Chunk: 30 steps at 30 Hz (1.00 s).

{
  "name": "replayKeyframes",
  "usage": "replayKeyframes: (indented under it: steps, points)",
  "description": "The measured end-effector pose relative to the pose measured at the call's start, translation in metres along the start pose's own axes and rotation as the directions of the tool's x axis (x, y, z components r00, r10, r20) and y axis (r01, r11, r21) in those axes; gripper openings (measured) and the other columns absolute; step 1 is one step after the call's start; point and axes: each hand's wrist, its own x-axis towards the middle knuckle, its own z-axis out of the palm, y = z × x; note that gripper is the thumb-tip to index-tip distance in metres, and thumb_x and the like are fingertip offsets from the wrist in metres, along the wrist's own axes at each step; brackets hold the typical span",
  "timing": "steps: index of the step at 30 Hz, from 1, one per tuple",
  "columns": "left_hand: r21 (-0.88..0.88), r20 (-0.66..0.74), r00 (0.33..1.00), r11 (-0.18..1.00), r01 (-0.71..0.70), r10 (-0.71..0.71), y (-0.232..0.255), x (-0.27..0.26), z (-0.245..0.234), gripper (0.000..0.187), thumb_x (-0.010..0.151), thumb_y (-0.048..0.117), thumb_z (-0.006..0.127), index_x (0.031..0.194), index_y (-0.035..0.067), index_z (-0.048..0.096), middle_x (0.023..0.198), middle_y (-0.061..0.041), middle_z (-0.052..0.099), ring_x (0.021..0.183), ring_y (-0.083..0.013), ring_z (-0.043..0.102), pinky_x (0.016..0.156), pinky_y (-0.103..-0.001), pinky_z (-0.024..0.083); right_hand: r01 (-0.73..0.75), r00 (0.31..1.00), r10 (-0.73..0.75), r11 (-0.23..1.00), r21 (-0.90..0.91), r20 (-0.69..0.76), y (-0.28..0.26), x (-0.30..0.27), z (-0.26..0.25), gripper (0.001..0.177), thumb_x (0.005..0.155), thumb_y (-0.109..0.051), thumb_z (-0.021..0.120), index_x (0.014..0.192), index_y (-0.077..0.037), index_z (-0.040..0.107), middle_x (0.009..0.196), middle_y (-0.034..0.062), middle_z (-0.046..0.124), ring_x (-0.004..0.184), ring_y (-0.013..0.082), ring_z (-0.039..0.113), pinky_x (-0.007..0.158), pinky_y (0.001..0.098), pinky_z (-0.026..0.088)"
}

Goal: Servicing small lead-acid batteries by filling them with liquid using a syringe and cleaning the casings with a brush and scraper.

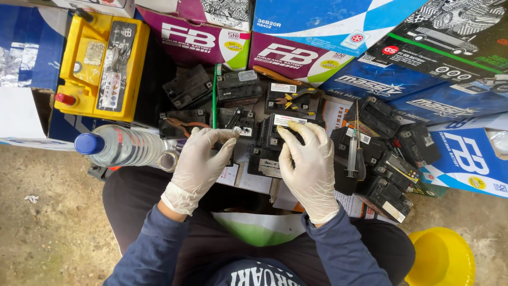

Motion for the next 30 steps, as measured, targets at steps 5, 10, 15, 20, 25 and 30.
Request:
replayKeyframes:
  steps: [5, 10, 15, 20, 25, 30]
  points:
    - [0.029, -0.009, 1.0, 1.0, 0.002, -0.002, -0.021, -0.011, 0.002, 0.013, 0.096, 0.03, 0.073, 0.107, 0.026, 0.078, 0.097, 0.002, 0.075, 0.104, -0.0223, 0.07, 0.117, -0.041, 0.031, 0.029, 1.0, -0.029, 0.999, -0.015, 0.003, 0.003, 0.005, 0.005, 0.023, 0.091, -0.013, 0.066, 0.111, -0.017, 0.075, 0.118, 0.0074, 0.064, 0.117, 0.0302, 0.057, 0.095, 0.04, 0.047]
    - [0.037, -0.014, 1.0, 0.999, -0.003, 0.003, -0.021, -0.017, 0.005, 0.013, 0.096, 0.03, 0.073, 0.107, 0.027, 0.078, 0.096, 0.001, 0.074, 0.103, -0.022, 0.07, 0.118, -0.042, 0.03, 0.031, 1.0, -0.031, 0.998, -0.058, 0.002, -0.002, 0.014, 0.003, 0.015, 0.093, -0.021, 0.07, 0.108, -0.019, 0.075, 0.119, 0.0048, 0.065, 0.116, 0.0285, 0.056, 0.096, 0.0395, 0.045]
    - [0.043, 0.012, 1.0, 0.999, -0.012, 0.011, -0.008, -0.018, 0.004, 0.012, 0.095, 0.03, 0.073, 0.104, 0.025, 0.078, 0.098, 0.002, 0.075, 0.105, -0.0224, 0.07, 0.119, -0.043, 0.03, -0.047, 0.999, 0.046, 0.996, -0.081, -0.019, -0.01, 0.02, 0.01, 0.011, 0.094, -0.026, 0.076, 0.104, -0.02, 0.074, 0.116, 0.0022, 0.065, 0.116, 0.0258, 0.055, 0.096, 0.0394, 0.045]
    - [0.014, 0.03, 0.999, 1.0, -0.011, 0.011, 0.003, -0.019, -0.001, 0.01, 0.097, 0.028, 0.072, 0.103, 0.023, 0.077, 0.103, 0.002, 0.076, 0.108, -0.0211, 0.07, 0.119, -0.042, 0.028, -0.192, 0.981, 0.191, 0.981, -0.008, -0.032, -0.018, 0.022, 0.013, 0.007, 0.092, -0.023, 0.078, 0.097, -0.018, 0.075, 0.112, 0.0025, 0.068, 0.113, 0.0263, 0.058, 0.093, 0.0388, 0.048]
    - [-0.002, 0.038, 0.999, 0.999, -0.036, 0.036, 0.004, -0.022, -0.001, 0.009, 0.097, 0.026, 0.071, 0.103, 0.022, 0.076, 0.103, 0.001, 0.076, 0.108, -0.0219, 0.07, 0.119, -0.044, 0.029, -0.269, 0.962, 0.273, 0.959, 0.085, -0.035, -0.016, 0.021, 0.016, 0.009, 0.085, -0.018, 0.08, 0.091, -0.017, 0.073, 0.108, 0.0027, 0.067, 0.109, 0.0276, 0.061, 0.093, 0.0386, 0.05]
    - [-0.033, 0.036, 0.998, 0.998, -0.047, 0.049, 0.005, -0.024, -0.002, 0.008, 0.098, 0.024, 0.07, 0.102, 0.021, 0.076, 0.107, 0.003, 0.076, 0.111, -0.0192, 0.07, 0.12, -0.044, 0.028, -0.243, 0.97, 0.244, 0.968, 0.066, -0.001, -0.006, 0.019, 0.021, 0.011, 0.079, -0.021, 0.081, 0.085, -0.021, 0.072, 0.109, 0.0006, 0.066, 0.113, 0.0273, 0.06, 0.096, 0.04, 0.048]
